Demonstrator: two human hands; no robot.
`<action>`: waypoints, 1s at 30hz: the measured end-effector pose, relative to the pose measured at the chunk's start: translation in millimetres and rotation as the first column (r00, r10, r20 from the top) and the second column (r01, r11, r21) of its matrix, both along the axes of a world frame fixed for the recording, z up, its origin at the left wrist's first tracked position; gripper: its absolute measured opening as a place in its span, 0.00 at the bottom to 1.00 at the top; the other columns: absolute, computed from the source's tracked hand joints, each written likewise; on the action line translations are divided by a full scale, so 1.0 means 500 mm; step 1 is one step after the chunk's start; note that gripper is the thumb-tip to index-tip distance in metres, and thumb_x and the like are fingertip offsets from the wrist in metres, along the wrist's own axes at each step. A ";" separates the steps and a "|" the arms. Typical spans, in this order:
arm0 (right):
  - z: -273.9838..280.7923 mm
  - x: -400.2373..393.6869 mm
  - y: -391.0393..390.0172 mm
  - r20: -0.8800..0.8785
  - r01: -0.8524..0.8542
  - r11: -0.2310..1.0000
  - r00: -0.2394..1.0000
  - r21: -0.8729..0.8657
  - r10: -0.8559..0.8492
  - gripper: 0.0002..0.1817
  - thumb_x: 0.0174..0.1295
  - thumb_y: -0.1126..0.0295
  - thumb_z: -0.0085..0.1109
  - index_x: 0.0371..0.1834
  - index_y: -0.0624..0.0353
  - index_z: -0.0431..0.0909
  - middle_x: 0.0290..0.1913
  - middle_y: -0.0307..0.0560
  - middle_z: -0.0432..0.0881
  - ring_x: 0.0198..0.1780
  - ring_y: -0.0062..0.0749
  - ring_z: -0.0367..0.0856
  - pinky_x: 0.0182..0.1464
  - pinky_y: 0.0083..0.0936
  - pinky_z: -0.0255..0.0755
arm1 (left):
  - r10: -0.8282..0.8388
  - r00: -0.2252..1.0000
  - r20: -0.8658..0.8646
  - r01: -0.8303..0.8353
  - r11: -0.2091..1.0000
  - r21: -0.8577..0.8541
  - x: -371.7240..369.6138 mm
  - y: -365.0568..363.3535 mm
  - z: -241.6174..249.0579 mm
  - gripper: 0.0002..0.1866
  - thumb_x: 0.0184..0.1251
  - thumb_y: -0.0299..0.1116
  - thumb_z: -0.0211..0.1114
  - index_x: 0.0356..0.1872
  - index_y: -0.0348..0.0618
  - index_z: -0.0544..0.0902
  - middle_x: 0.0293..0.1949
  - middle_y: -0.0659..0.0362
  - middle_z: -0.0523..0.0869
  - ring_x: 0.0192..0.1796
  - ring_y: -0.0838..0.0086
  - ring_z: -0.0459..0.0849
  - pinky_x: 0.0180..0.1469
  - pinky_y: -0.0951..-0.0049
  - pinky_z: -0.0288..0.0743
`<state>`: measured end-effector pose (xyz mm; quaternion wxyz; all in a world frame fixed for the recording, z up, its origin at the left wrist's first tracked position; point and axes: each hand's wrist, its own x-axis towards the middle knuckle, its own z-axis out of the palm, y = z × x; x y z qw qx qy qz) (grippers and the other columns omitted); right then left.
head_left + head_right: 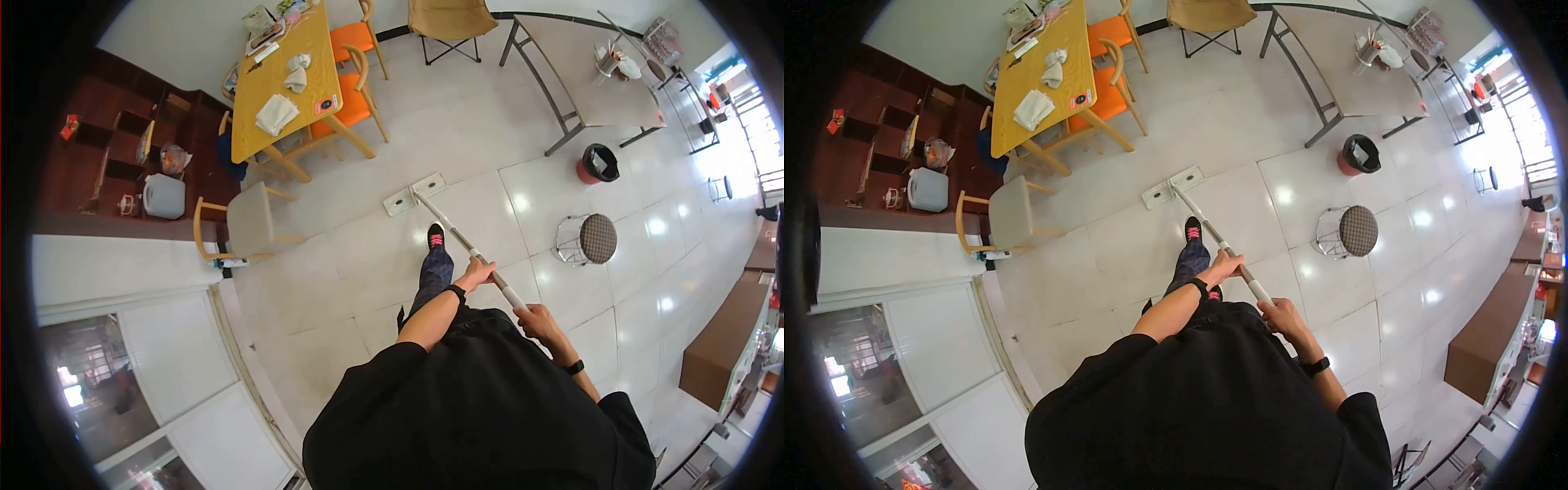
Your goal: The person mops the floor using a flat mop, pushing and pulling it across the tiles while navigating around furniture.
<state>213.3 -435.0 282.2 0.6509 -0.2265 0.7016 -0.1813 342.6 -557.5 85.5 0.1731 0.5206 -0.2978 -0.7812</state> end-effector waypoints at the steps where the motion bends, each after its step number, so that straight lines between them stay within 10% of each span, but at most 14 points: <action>1: -0.007 -0.009 -0.022 -0.008 -0.002 1.000 1.000 -0.001 0.002 0.16 0.57 0.61 0.51 0.19 0.61 0.67 0.14 0.34 0.65 0.11 0.14 0.57 0.11 0.14 0.50 | 0.002 1.000 -0.008 -0.002 1.000 -0.001 -0.006 -0.026 -0.003 0.35 0.57 0.30 0.56 0.50 0.16 0.41 0.33 0.47 0.75 0.28 0.67 0.80 0.32 0.66 0.81; 25: 0.029 -0.027 -0.450 0.010 0.186 0.982 0.982 0.016 -0.186 0.19 0.57 0.57 0.51 0.17 0.61 0.68 0.16 0.35 0.67 0.13 0.15 0.60 0.13 0.16 0.53 | -0.164 0.981 -0.100 0.179 0.970 0.168 -0.078 -0.490 -0.023 0.39 0.51 0.26 0.58 0.52 0.19 0.38 0.36 0.42 0.72 0.29 0.59 0.80 0.30 0.61 0.81; 30: 0.014 -0.039 -0.488 -0.347 -0.098 0.980 0.937 -0.175 0.032 0.20 0.56 0.56 0.50 0.18 0.64 0.71 0.14 0.39 0.68 0.16 0.21 0.66 0.19 0.22 0.59 | -0.168 0.983 0.075 0.162 0.984 0.079 -0.118 -0.533 0.020 0.27 0.53 0.30 0.59 0.46 0.25 0.54 0.33 0.49 0.73 0.31 0.64 0.79 0.29 0.65 0.80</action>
